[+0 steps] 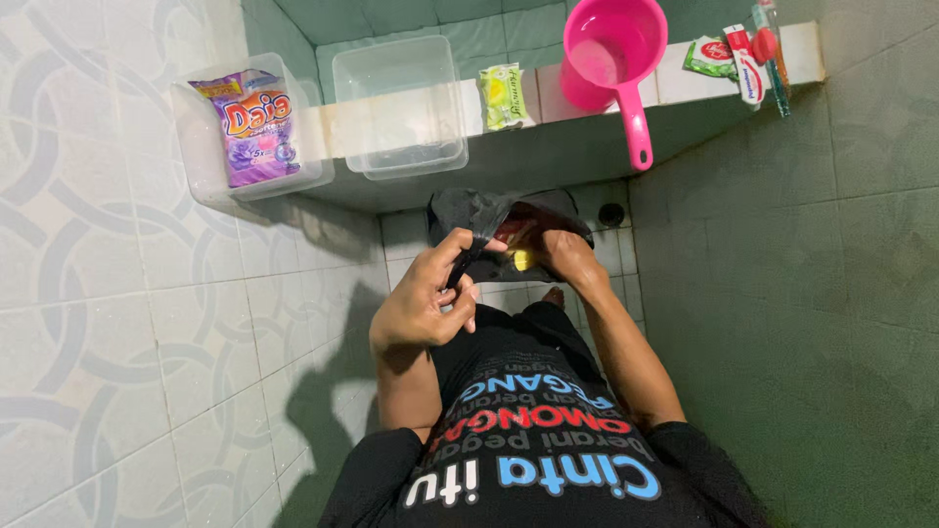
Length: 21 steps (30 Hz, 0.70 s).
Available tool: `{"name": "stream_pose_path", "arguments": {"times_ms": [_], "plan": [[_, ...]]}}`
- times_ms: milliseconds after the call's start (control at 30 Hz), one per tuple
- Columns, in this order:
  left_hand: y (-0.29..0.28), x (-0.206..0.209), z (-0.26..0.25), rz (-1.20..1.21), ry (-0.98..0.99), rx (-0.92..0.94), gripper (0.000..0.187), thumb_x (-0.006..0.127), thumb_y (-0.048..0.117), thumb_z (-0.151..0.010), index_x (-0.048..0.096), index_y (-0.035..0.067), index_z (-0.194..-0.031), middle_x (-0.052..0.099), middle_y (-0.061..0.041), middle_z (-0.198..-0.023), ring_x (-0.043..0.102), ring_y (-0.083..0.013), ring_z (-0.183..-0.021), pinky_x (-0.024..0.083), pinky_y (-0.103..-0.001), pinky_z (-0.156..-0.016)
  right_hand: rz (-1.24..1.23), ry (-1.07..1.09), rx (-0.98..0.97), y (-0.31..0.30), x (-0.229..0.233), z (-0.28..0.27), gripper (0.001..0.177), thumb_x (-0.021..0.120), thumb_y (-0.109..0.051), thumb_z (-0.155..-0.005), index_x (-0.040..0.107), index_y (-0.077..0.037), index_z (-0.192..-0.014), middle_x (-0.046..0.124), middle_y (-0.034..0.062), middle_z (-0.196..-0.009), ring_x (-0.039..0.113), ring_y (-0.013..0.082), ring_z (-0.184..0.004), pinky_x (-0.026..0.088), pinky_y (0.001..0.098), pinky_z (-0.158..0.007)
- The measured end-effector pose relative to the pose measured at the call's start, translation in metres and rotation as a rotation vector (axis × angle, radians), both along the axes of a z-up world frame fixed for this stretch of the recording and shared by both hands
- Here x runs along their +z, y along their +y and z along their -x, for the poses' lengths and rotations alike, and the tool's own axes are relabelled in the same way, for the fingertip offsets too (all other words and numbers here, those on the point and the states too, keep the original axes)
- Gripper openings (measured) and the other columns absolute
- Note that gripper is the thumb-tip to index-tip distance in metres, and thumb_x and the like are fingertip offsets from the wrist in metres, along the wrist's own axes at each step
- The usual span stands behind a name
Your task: The person unpacks various packaged items from a black plastic bag and places them into clear plastic containers on a bathroom shelf. Items include a large purple packet and several smaller sachets, which are arranged one by one into the containers.
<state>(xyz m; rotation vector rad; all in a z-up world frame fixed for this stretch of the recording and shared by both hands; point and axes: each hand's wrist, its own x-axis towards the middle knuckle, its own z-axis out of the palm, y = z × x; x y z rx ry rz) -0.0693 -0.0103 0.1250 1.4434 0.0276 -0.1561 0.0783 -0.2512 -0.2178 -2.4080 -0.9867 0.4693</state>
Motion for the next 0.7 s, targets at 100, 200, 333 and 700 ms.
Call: {"name": "stream_pose_path", "arguments": {"times_ms": [100,200,333,700], "plan": [[0.003,-0.001,0.005,-0.069,0.036,-0.015,0.048,0.05,-0.012,-0.091,0.051,-0.002,-0.137,0.065,-0.012,-0.097,0.062,-0.0068,-0.059,0.05,-0.021,-0.055,0.046,0.145,0.015,-0.002,-0.002,-0.002,0.02,0.055,-0.016,-0.091,0.061,0.002,-0.086,0.067,0.0279,-0.088,0.065,0.0466,-0.084,0.05,0.0547,-0.072],[0.0,-0.005,0.008,-0.014,-0.007,0.001,0.045,0.05,-0.011,-0.092,0.048,-0.001,-0.136,0.064,-0.01,-0.118,0.062,-0.0063,-0.06,0.052,-0.021,-0.055,0.095,0.209,0.003,0.006,-0.006,0.004,0.023,0.049,-0.016,-0.094,0.063,0.001,-0.088,0.067,0.028,-0.092,0.065,0.0474,-0.086,0.049,0.0558,-0.075],[-0.001,-0.009,0.007,-0.044,-0.143,-0.007,0.056,0.051,-0.008,-0.088,0.038,0.002,-0.141,0.067,-0.007,-0.123,0.062,-0.0045,-0.055,0.051,-0.018,-0.049,0.165,0.335,-0.137,0.015,-0.005,0.008,0.024,0.045,-0.016,-0.093,0.061,0.001,-0.089,0.065,0.0285,-0.092,0.062,0.0489,-0.086,0.046,0.0581,-0.075],[0.008,0.011,0.011,-0.32,-0.11,-0.126,0.05,0.057,-0.008,-0.083,0.055,0.0,-0.133,0.065,0.001,-0.069,0.066,-0.0075,-0.053,0.042,-0.02,-0.049,-0.011,-0.01,-0.129,-0.01,0.0,0.016,0.014,0.054,-0.006,-0.088,0.059,0.003,-0.079,0.064,0.0276,-0.081,0.063,0.0471,-0.077,0.049,0.0562,-0.068]]}}
